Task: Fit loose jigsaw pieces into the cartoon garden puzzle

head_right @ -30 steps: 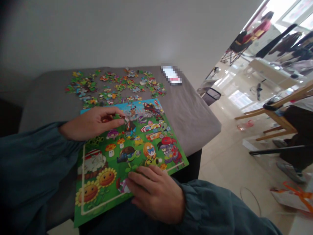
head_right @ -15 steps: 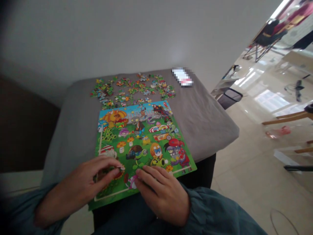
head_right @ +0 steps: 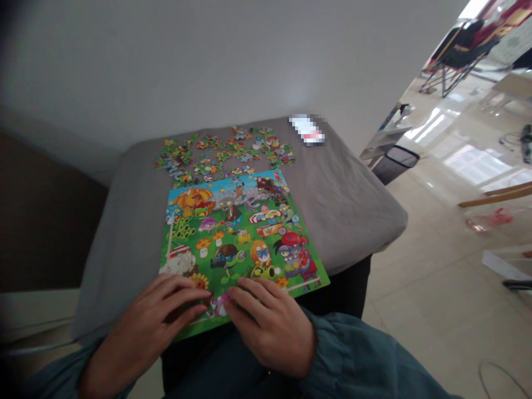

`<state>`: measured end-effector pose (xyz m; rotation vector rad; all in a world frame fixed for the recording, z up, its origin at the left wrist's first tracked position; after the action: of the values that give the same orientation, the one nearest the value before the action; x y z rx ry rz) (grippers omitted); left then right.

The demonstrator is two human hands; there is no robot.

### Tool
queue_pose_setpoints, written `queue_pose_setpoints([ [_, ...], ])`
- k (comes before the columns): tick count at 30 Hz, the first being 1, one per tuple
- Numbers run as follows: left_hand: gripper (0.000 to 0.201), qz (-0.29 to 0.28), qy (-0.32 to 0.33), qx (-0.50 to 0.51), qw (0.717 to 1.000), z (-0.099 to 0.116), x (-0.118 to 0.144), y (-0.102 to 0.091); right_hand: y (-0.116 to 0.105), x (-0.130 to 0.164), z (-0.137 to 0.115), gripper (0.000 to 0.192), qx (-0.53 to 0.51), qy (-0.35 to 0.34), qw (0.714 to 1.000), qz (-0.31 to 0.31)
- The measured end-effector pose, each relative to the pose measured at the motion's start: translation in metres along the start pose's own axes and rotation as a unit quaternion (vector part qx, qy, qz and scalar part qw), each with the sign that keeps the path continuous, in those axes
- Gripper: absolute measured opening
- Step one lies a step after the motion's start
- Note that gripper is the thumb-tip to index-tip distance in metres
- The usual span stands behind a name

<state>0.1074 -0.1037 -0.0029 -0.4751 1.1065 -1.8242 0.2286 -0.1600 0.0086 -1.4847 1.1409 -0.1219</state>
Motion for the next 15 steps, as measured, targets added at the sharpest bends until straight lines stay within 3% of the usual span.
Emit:
queue_pose_setpoints([
  [10, 0.025, 0.085, 0.01, -0.086, 0.993, 0.017, 0.006, -0.006, 0.0, 0.0, -0.002, 0.036, 0.002, -0.001, 1.0, 0.005],
  [13, 0.025, 0.099, 0.027, -0.102, 0.99, 0.02, 0.006, -0.003, -0.001, -0.001, -0.002, 0.032, 0.016, -0.008, 0.999, 0.037],
  [15, 0.022, 0.11, 0.054, -0.105, 0.987, 0.017, 0.005, -0.004, -0.005, -0.004, -0.004, 0.027, 0.037, -0.036, 0.995, 0.09],
])
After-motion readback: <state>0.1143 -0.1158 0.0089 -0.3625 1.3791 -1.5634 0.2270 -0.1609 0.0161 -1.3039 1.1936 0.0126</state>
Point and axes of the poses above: each hand's wrist, its own x-axis away from the middle knuckle, its own y-axis out of the palm, z = x × y, the point moved 10 cm from there along -x, towards the middle knuckle, and after that the axes turned 9 degrees about z, right-handed, at the moved point
